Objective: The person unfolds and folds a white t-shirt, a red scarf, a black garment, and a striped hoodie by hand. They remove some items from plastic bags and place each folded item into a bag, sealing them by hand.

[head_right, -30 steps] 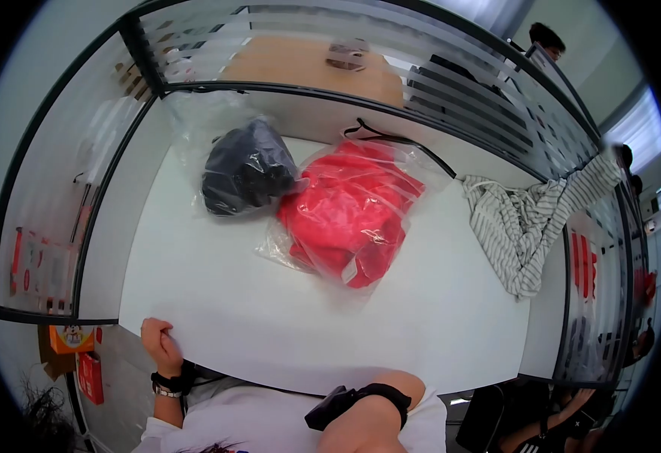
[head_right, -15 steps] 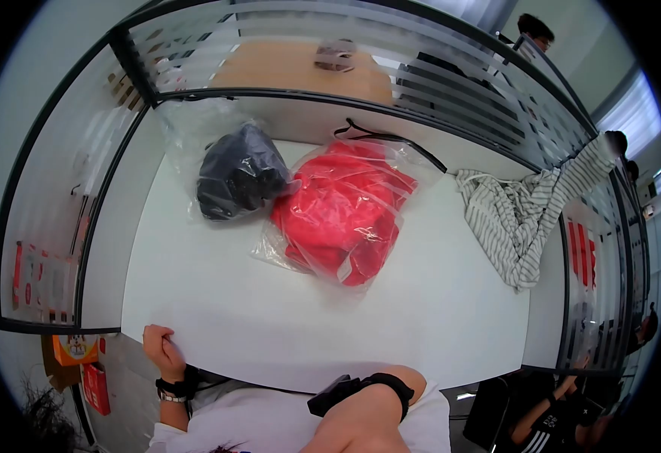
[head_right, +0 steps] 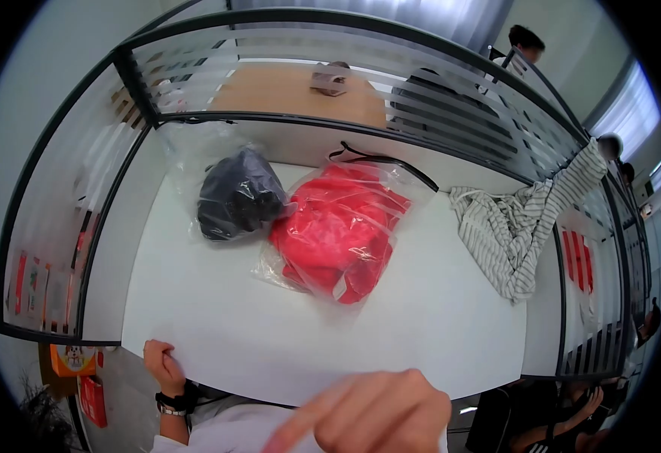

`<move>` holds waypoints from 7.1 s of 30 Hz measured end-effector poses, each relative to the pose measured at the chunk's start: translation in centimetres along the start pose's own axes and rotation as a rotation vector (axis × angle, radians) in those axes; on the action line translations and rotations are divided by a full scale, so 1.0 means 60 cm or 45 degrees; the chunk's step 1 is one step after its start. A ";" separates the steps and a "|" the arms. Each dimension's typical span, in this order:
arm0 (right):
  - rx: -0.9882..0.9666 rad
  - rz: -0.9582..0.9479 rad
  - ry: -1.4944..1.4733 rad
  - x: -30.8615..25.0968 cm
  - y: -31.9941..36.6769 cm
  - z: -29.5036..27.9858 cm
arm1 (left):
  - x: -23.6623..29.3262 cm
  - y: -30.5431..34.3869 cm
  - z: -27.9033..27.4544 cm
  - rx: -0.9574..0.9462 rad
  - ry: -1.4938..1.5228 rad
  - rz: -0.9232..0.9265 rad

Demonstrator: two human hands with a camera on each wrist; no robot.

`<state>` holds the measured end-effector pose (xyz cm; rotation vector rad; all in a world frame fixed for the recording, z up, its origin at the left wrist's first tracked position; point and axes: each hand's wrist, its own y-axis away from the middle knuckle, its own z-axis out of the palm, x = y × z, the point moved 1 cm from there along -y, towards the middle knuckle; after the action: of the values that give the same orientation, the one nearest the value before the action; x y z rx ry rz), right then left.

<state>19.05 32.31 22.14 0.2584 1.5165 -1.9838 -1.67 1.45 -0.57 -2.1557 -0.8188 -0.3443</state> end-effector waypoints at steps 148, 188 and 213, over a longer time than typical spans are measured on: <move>2.364 0.147 -0.251 -0.029 0.578 0.157 | -0.013 -0.322 0.134 -0.247 -0.545 0.203; 1.815 0.122 -0.021 -0.049 0.411 0.084 | 0.260 -0.597 -0.203 -0.546 0.352 0.395; 1.196 0.788 0.246 0.018 0.308 0.113 | 0.363 -0.371 -0.122 -0.922 1.059 0.583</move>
<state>30.34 22.95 8.95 1.1647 0.3799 -2.0060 0.38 16.21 27.73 -2.3962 0.3278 -1.3199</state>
